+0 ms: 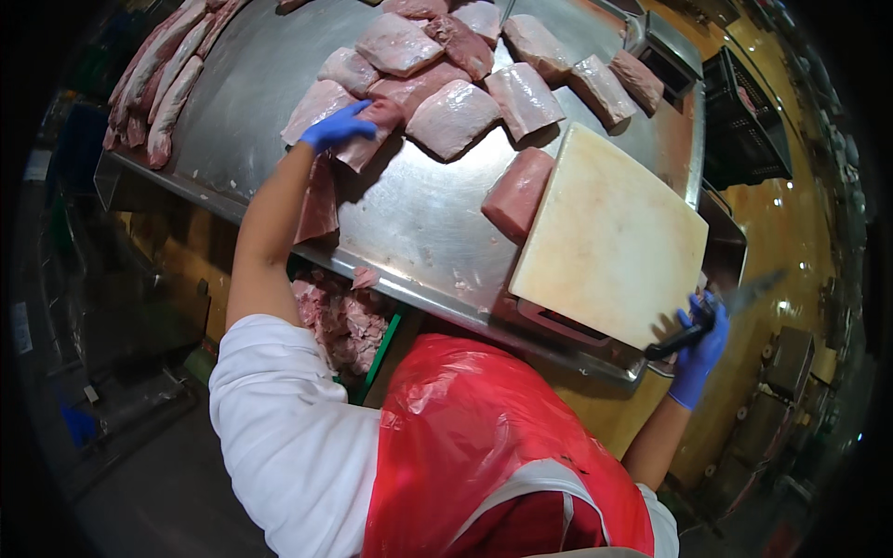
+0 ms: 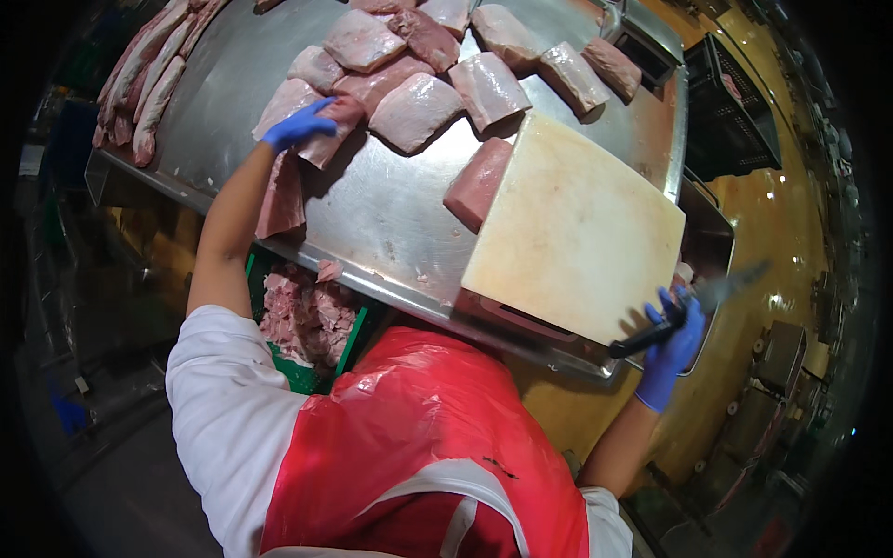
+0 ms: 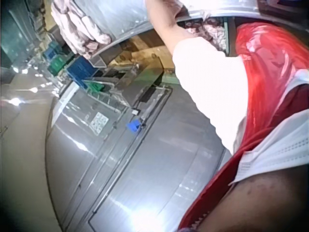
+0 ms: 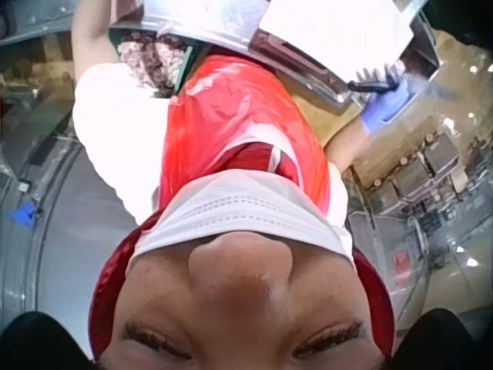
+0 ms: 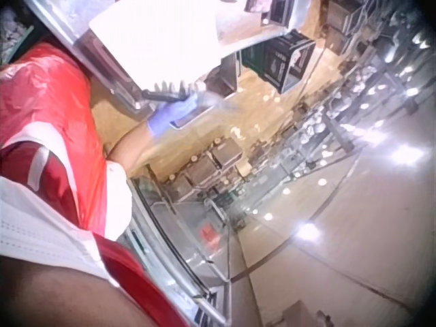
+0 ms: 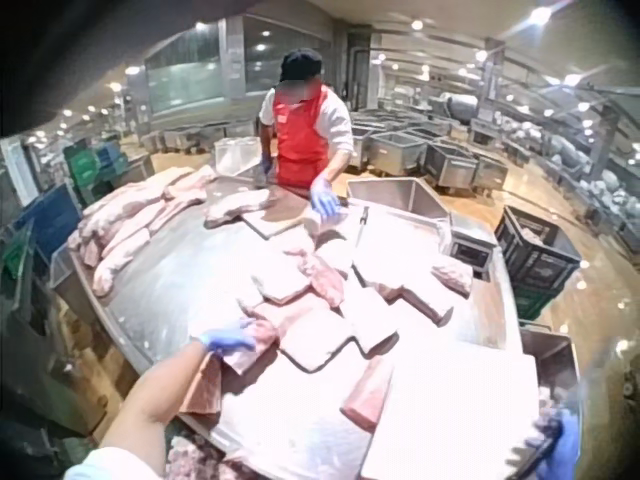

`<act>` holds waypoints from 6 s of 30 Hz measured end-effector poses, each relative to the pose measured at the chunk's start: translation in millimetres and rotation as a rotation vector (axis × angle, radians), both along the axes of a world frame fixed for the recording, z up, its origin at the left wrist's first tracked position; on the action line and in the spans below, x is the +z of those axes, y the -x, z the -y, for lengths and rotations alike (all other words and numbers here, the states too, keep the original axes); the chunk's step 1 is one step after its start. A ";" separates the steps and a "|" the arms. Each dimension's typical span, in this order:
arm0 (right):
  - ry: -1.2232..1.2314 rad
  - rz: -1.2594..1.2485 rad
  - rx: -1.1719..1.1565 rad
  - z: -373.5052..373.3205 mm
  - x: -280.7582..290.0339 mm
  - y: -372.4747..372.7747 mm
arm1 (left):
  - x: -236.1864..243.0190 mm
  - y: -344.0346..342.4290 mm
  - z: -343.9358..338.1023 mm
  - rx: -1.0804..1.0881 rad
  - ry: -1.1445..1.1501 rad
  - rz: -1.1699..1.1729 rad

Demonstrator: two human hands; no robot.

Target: The person cuts large pieces of raw meat into smaller portions using a knife on a cutting board placed on a digital scale. The person repeatedly trims and slices the meat, placing the cut pieces into a green bin below the workstation.

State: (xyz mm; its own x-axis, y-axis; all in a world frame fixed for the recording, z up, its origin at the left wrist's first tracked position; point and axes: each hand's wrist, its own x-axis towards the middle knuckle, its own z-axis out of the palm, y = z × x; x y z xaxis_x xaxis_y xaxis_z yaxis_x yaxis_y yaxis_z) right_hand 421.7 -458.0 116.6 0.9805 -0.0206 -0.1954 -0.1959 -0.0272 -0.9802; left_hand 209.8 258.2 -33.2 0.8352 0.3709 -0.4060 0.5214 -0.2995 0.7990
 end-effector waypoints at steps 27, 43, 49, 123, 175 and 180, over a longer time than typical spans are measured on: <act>0.435 0.403 0.773 -86.0 17.8 89.1 | 120.8 0.1 411.5 0.102 -0.276 0.663; 0.496 0.623 0.864 -64.2 50.0 75.7 | 153.1 -39.6 419.7 0.289 -0.433 0.986; 1.025 0.628 1.133 -92.9 36.8 58.7 | 229.8 -146.5 446.9 -0.537 -0.806 0.314; 1.283 0.270 1.084 59.8 55.2 136.5 | 79.9 -62.2 461.3 -0.052 -0.073 0.829; 1.125 0.291 0.936 77.9 43.6 87.4 | 68.7 72.1 313.0 0.200 0.446 0.665; 0.698 0.307 0.648 69.4 34.2 63.1 | -9.1 162.8 304.9 -0.053 -0.548 -0.068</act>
